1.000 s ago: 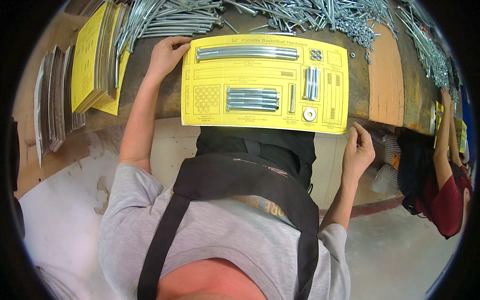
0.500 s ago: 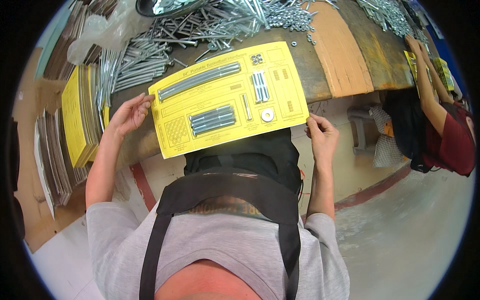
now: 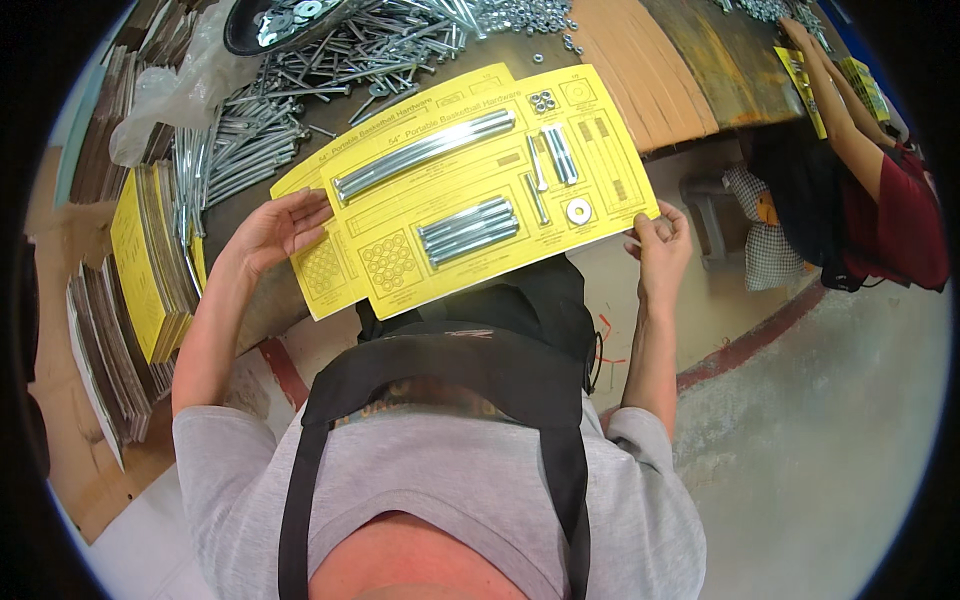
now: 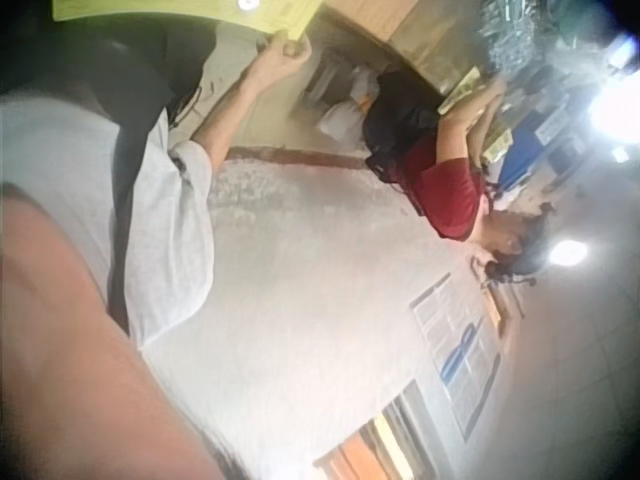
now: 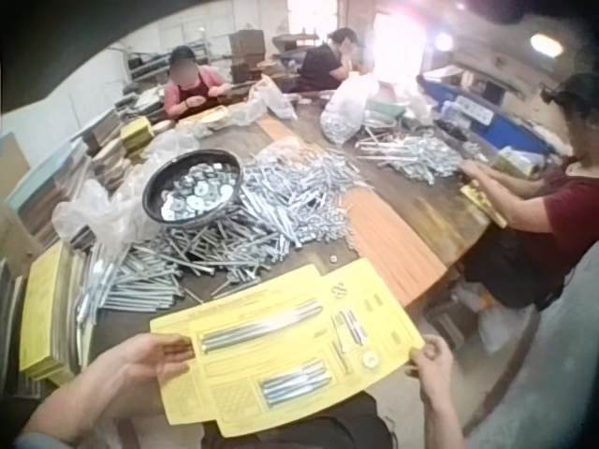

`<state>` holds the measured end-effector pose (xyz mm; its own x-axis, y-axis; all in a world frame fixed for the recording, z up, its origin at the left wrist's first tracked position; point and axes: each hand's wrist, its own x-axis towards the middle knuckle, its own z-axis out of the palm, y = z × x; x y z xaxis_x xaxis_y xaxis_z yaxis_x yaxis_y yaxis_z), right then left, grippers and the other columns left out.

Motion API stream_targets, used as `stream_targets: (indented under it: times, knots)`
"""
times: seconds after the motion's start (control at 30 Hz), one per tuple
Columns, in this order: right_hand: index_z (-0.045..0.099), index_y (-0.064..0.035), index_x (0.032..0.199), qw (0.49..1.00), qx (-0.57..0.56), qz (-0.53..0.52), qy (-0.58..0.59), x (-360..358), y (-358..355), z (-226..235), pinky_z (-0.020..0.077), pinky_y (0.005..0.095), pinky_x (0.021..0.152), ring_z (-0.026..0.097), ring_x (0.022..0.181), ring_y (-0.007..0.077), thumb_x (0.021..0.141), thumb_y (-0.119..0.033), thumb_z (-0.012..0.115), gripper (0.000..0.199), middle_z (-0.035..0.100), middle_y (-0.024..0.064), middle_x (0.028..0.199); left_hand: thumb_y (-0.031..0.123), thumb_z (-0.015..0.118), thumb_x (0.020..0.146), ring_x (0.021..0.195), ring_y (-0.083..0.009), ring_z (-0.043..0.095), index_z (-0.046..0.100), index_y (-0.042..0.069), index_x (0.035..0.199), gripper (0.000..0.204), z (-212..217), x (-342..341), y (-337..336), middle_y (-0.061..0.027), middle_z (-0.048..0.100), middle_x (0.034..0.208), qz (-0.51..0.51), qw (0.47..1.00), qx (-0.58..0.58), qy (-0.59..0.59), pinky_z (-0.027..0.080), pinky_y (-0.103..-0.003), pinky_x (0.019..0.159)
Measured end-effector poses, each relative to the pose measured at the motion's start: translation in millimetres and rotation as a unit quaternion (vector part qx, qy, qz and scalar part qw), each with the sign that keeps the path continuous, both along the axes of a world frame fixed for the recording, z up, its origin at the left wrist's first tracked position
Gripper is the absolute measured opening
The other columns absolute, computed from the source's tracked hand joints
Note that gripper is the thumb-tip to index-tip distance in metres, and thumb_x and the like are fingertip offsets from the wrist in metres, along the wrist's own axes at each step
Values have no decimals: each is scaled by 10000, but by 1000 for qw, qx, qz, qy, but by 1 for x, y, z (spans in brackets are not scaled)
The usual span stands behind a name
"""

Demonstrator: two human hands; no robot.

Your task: The person sorts metal fasteners from a bulk pile on a table and places them into designated slots on yellow cardboard templates. The person repeatedly picks up bolts, nuts, and washers, arranges them on the template, and moves completed templates aside.

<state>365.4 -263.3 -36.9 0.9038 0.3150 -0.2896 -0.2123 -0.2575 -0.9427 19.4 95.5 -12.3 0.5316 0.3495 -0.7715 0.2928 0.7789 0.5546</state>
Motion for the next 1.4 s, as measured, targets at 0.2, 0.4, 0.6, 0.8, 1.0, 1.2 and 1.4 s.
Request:
stream_targets:
  times: [0.2, 0.4, 0.6, 0.8, 1.0, 1.2, 1.4]
  knots:
    - [496, 34, 1270, 998, 8, -50, -37, 33, -6, -5, 509, 216, 576, 641, 753, 111, 924, -64, 611, 378, 689, 79, 981, 159, 578, 982, 1192, -309, 613, 518, -99, 1275, 395, -15, 41, -11, -226, 587, 1291, 9, 996, -70, -59, 607, -338, 883]
    - [508, 47, 1298, 995, 17, -76, -59, 117, -21, -15, 516, 219, 553, 616, 722, 91, 903, -36, 603, 415, 672, 51, 925, 130, 585, 972, 1181, -336, 617, 493, -130, 1286, 418, -15, 114, -37, -250, 583, 1281, 17, 984, -112, -137, 625, -359, 859]
    - [493, 56, 1363, 992, 8, -106, -72, 208, -26, -20, 529, 223, 536, 618, 700, 106, 871, -22, 596, 509, 659, 62, 954, 126, 594, 960, 1189, -373, 601, 473, -150, 1303, 457, -13, 192, -71, -279, 554, 1301, 51, 980, -116, -152, 607, -378, 904]
    - [407, 33, 1456, 990, 4, -126, -55, 294, -23, -22, 535, 237, 556, 612, 717, 120, 837, -17, 597, 650, 640, 66, 901, 172, 607, 955, 1270, -368, 539, 472, -134, 1328, 500, -11, 270, -99, -279, 519, 1363, 62, 972, -120, -194, 542, -382, 993]
    - [298, -31, 1524, 990, 30, -136, -35, 353, -22, -22, 525, 322, 756, 634, 881, 177, 892, -103, 621, 714, 642, 113, 1097, 180, 624, 933, 1295, -320, 523, 489, -103, 1341, 515, -20, 329, -109, -237, 510, 1406, 72, 969, -128, -197, 469, -372, 1052]
    - [314, -51, 1528, 994, -26, -96, -54, 391, -10, -17, 460, 437, 940, 618, 1095, 248, 932, -206, 601, 679, 603, 129, 1276, 161, 585, 944, 1285, -327, 522, 460, -119, 1341, 500, -21, 368, -114, -252, 484, 1407, 96, 966, -123, -208, 470, -386, 1066]
    - [600, -109, 1332, 813, -449, -3, -371, 383, 17, 9, 507, 430, 924, 644, 1115, 321, 835, -385, 643, 570, 676, 193, 1184, 128, 582, 944, 1278, -315, 527, 453, -104, 1336, 473, -22, 376, -115, -249, 483, 1400, 102, 968, -115, -199, 493, -377, 1042]
